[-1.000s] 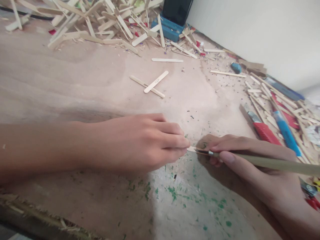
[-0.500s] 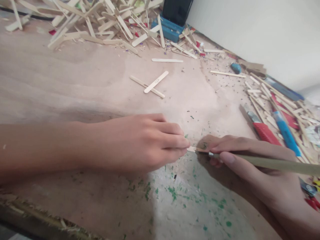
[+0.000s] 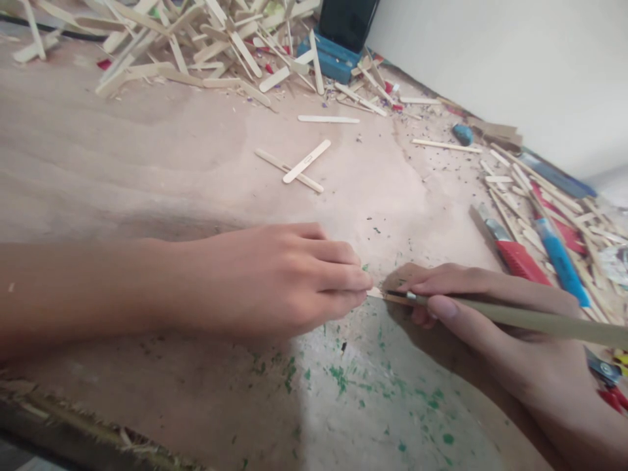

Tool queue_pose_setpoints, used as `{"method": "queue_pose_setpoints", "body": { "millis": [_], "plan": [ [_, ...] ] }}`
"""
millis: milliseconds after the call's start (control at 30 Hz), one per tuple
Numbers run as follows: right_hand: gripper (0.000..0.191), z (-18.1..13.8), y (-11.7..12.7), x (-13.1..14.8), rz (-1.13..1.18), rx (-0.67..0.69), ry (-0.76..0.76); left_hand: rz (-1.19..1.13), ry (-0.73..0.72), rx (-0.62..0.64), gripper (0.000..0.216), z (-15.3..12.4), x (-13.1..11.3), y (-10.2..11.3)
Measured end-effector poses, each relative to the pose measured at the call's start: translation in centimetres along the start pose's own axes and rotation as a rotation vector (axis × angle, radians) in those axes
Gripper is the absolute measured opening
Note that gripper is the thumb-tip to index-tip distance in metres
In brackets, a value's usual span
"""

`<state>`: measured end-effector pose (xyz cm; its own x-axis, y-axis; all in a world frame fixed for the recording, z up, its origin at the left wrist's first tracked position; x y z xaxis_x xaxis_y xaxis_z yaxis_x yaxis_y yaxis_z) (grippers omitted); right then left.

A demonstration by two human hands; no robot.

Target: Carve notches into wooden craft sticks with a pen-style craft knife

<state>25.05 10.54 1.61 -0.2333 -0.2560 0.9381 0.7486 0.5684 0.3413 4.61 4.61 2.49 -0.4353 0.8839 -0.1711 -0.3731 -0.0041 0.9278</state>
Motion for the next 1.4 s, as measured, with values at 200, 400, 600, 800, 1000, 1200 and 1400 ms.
{"method": "queue_pose_setpoints", "body": {
  "millis": [200,400,600,800,1000,1200,1400],
  "plan": [
    [0.021,-0.02,-0.02,-0.05,-0.025,0.001,0.013,-0.001,0.001,-0.007,0.03,0.04,0.0,-0.06],
    [0.018,-0.04,0.18,-0.22,-0.03,-0.008,-0.001,0.008,0.0,-0.002,0.028,0.1,0.11,0.02],
    [0.02,-0.14,0.17,-0.4,-0.026,-0.006,0.0,0.0,-0.005,-0.011,0.036,0.0,-0.15,0.12],
    [0.02,-0.16,0.17,-0.22,-0.034,-0.007,-0.007,0.007,-0.001,-0.011,0.041,-0.03,-0.1,0.02],
    [0.018,-0.24,0.19,-0.44,-0.036,-0.004,-0.008,0.032,-0.003,0.0,0.047,-0.03,-0.1,0.05],
    [0.021,-0.27,0.13,-0.5,-0.015,-0.002,-0.013,0.029,0.001,0.023,0.039,-0.03,-0.02,-0.15],
    [0.018,-0.02,0.09,-0.31,-0.029,0.001,-0.002,0.005,0.003,0.006,0.031,0.0,0.01,-0.08]
  ]
}}
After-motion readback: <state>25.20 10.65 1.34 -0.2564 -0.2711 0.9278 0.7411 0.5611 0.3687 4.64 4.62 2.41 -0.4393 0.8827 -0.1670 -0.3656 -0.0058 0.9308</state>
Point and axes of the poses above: each hand's wrist, its own z-axis towards the middle knuckle, its own y-axis out of the back of the hand, x = y × z, the point moved 7 cm from there along z, towards the middle knuckle, and after that the axes turned 2 degrees about y, right-handed, at the moved point
